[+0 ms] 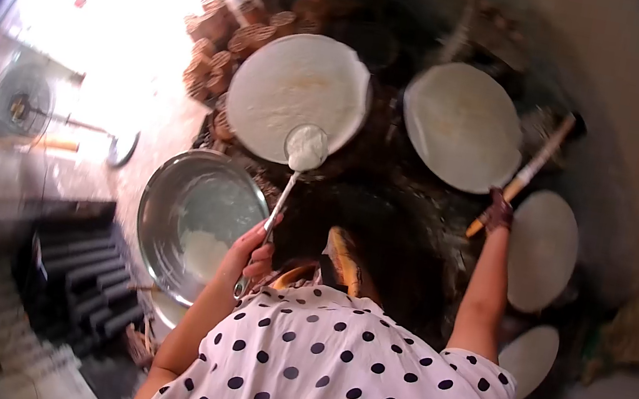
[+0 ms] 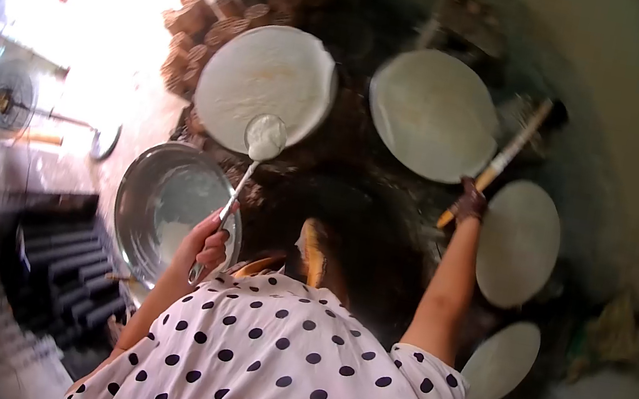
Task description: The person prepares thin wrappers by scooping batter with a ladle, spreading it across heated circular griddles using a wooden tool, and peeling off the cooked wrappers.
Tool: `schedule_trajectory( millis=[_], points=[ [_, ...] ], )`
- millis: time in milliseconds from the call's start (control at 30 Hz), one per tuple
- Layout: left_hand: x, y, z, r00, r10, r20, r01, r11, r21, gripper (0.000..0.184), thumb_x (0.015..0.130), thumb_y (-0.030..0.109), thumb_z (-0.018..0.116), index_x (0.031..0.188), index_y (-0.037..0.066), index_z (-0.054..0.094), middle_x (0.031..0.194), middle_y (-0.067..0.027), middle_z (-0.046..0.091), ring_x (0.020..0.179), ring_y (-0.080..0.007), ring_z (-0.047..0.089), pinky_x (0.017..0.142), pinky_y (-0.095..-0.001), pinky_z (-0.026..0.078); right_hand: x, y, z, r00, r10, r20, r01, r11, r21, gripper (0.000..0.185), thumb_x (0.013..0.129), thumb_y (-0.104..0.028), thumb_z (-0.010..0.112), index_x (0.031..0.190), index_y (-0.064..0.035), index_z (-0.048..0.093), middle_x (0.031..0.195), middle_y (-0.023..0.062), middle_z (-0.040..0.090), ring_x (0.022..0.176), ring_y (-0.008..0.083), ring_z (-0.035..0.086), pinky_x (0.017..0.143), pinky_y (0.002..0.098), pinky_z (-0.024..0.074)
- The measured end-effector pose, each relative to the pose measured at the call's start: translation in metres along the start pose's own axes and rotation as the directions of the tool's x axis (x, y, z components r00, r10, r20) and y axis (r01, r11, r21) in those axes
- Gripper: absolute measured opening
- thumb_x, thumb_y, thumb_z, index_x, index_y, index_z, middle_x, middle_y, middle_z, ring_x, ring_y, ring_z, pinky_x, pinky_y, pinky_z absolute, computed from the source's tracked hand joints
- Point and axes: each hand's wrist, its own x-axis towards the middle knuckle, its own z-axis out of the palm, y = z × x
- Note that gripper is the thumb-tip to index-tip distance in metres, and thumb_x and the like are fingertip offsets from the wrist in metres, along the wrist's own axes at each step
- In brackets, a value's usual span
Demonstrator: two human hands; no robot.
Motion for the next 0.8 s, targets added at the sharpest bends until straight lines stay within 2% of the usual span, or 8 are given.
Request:
schedule_trajectory(
  millis=[100,267,300,400,500,633,733,800],
  points=[
    [-0.021,0.0,-0.003,0.993,0.025,-0.114,-0.035,0.995,-0.09,0.039,0.101,0.022,0.037,0.139,0.017,0.038,0.057,0.0043,0.036,0.035,-0.005,0.031,0.032,-0.0204,0.026,0.009,-0.003,0.003,0.995,0.068,0.078,-0.063,0.996,-0.063,0.028,0.08,-0.038,0.068,0.084,-0.0111,0.065,0.046,-0.0025,0.029,0.034,0.015,0.035,0.035,0.0328,0.0304],
    [-0.031,0.001,-0.024,0.951,0.183,-0.248,-0.236,0.95,-0.205,0.037,0.1,0.02,0.039,0.137,0.014,0.039,0.057,0.0043,0.036,0.034,-0.0043,0.03,0.031,-0.0199,0.025,-0.005,0.061,0.039,0.978,-0.206,-0.026,0.201,0.972,-0.121,0.037,0.075,-0.042,0.071,0.081,-0.0055,0.068,0.069,0.0026,0.056,0.06,0.0182,0.049,0.057,0.0352,0.0434],
    [-0.03,0.0,-0.027,0.936,0.217,-0.278,-0.28,0.936,-0.213,0.037,0.1,0.021,0.038,0.137,0.015,0.039,0.057,0.0044,0.036,0.034,-0.004,0.03,0.031,-0.0196,0.025,-0.029,0.058,0.054,0.951,-0.292,0.103,0.309,0.872,-0.379,0.033,0.073,-0.039,0.071,0.077,-0.0064,0.068,0.064,-0.0015,0.05,0.058,0.0155,0.045,0.054,0.0338,0.041],
    [-0.032,0.005,-0.02,0.914,0.254,-0.317,-0.356,0.876,-0.325,0.037,0.101,0.022,0.038,0.137,0.014,0.039,0.057,0.0044,0.035,0.035,-0.003,0.032,0.033,-0.0183,0.025,-0.143,0.001,0.149,0.988,0.133,0.081,-0.105,0.952,-0.289,0.025,0.068,-0.033,0.074,0.072,-0.0112,0.061,0.06,-0.002,0.048,0.051,0.0115,0.043,0.047,0.0309,0.0369],
    [-0.038,0.009,-0.025,0.914,0.287,-0.288,-0.397,0.782,-0.48,0.038,0.102,0.021,0.035,0.139,0.013,0.036,0.058,0.0054,0.034,0.035,-0.0023,0.033,0.035,-0.018,0.025,-0.18,-0.03,0.223,0.903,0.12,0.412,-0.093,0.992,-0.085,0.027,0.081,-0.033,0.07,0.084,-0.0075,0.063,0.068,0.0028,0.058,0.049,0.0159,0.054,0.046,0.0302,0.0455],
    [-0.061,0.005,-0.015,0.886,0.418,-0.2,-0.376,0.398,-0.837,0.044,0.102,0.02,0.033,0.145,0.012,0.027,0.056,0.0047,0.033,0.034,-0.004,0.031,0.033,-0.0187,0.023,-0.071,-0.065,0.338,0.876,-0.2,0.439,0.451,0.665,-0.596,0.052,0.079,-0.051,0.066,0.077,0.0012,0.064,0.068,0.0157,0.064,0.063,0.0288,0.064,0.058,0.0406,0.0473],
    [-0.081,-0.002,-0.01,0.669,0.562,-0.487,-0.62,0.783,0.053,0.046,0.101,0.027,0.037,0.144,0.012,0.028,0.052,0.0035,0.031,0.03,-0.0055,0.023,0.027,-0.0223,0.021,-0.058,-0.127,0.413,0.742,-0.417,0.525,0.663,0.34,-0.667,0.056,0.073,-0.051,0.07,0.092,0.0016,0.068,0.09,0.0231,0.067,0.088,0.0359,0.065,0.075,0.0421,0.0495],
    [-0.08,0.002,0.0,0.649,0.534,-0.542,-0.605,0.794,0.059,0.045,0.101,0.027,0.037,0.144,0.012,0.029,0.052,0.0038,0.031,0.03,-0.0054,0.023,0.027,-0.0216,0.022,-0.065,-0.148,0.446,0.776,-0.239,0.584,0.619,0.465,-0.632,0.057,0.07,-0.05,0.073,0.1,-0.0024,0.069,0.097,0.0197,0.068,0.093,0.0305,0.065,0.082,0.04,0.0485]
  ],
)
